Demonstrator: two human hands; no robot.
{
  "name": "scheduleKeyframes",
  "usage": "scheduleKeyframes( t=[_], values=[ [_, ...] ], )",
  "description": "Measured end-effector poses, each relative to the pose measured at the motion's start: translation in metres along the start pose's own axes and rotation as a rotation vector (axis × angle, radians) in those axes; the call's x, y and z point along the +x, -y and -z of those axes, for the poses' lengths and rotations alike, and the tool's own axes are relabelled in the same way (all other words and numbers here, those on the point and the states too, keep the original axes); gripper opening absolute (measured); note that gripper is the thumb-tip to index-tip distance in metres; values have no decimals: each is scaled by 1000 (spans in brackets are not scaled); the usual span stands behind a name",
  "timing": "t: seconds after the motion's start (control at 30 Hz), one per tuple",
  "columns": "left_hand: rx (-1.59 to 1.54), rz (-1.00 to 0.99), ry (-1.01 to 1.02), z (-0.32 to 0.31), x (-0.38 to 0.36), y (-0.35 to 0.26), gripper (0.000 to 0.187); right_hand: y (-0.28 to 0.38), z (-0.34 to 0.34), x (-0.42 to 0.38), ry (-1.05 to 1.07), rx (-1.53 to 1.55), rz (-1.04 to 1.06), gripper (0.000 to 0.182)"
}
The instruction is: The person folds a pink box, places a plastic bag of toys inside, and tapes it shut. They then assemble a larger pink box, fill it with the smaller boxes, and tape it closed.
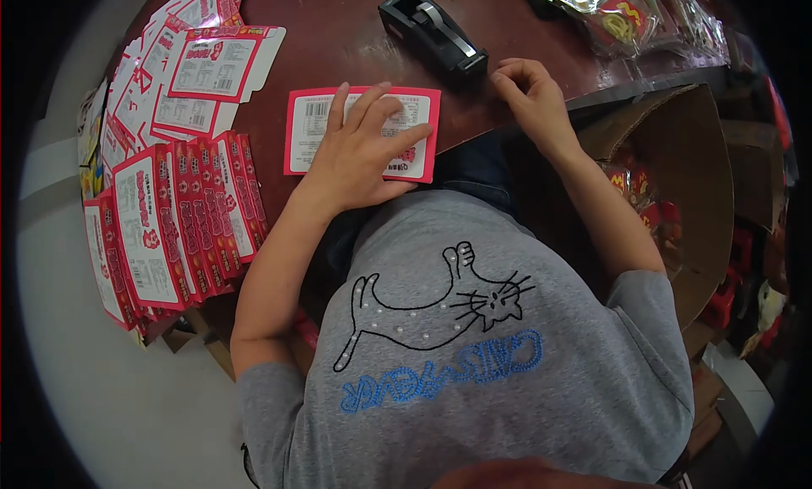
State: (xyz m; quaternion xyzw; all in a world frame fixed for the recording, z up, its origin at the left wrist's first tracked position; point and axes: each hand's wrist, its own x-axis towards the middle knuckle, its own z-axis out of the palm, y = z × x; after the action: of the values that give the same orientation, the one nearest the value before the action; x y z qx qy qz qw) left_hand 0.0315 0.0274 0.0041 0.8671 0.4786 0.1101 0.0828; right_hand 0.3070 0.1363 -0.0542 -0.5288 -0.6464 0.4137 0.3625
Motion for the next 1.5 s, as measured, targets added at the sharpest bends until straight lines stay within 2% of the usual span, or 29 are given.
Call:
scheduleKeyframes(
  t=[0.03,0.1,0.13,0.2,0.23,0.3,0.47,0.53,0.6,0.67,0.73,0.8,0.83,0.87,0.93,0.97,1.0,1.07,1.1,1.17,1.2,1.27,1.33,1.43,1.5],
  values=[
    [-3,9,0,-3,2,4,73,18,3,-5,10,-1,-1,26],
    [-34,-33,-25,-8,1,9,79,53,12,-24,369,244,-170,28],
    [-40,-31,-18,-11,0,10,79,53,6,-29,371,247,-179,28],
    [-95,-17,-43,-17,-2,12,84,53,-8,-37,535,188,69,32],
    [-100,-14,-41,-20,-2,14,84,50,-11,-35,601,146,97,36],
    [-182,-45,-119,-22,-4,16,86,56,-18,-32,620,130,97,36],
    [-76,-54,-62,-17,-4,15,84,49,-31,-26,649,76,85,29],
    [-50,-50,-59,-16,0,14,81,56,-31,-29,512,-484,157,24],
    [-30,-28,-8,-13,0,12,72,71,-23,-29,530,-672,188,24],
    [-24,-14,-30,-10,-3,12,74,77,-21,-34,370,-431,232,18],
    [-31,64,-131,4,-4,-2,75,69,-20,-34,275,-33,310,21],
    [7,140,-220,39,-19,-25,76,77,-31,-24,288,88,402,27],
    [55,216,-343,66,-23,-42,76,80,-34,-21,250,169,428,34],
    [92,277,-468,93,-21,-55,76,78,-38,-19,372,308,273,41],
    [269,431,-642,154,-37,-67,79,76,-50,-12,464,-105,473,44],
    [390,499,-674,174,-47,-58,76,86,-59,-13,420,-366,615,51],
    [510,564,-702,189,-58,-40,74,77,-67,-7,393,-391,605,51],
    [595,778,-584,204,-90,-7,72,56,-92,10,208,-714,702,61],
    [635,824,-502,200,-112,13,73,69,-95,14,176,-723,702,61],
    [645,921,-351,195,-130,34,75,105,-98,31,207,-946,537,64],
    [609,965,-267,194,-134,30,76,114,-104,46,182,-952,530,64],
    [562,975,-183,192,-132,22,77,132,-120,97,227,-802,828,66],
    [566,940,-193,192,-138,25,77,150,-152,160,252,-749,894,65],
    [545,938,-198,193,-141,22,79,168,-209,263,243,-807,877,64],
    [521,964,-202,199,-136,21,80,180,-245,336,443,-966,908,66]
  ],
)
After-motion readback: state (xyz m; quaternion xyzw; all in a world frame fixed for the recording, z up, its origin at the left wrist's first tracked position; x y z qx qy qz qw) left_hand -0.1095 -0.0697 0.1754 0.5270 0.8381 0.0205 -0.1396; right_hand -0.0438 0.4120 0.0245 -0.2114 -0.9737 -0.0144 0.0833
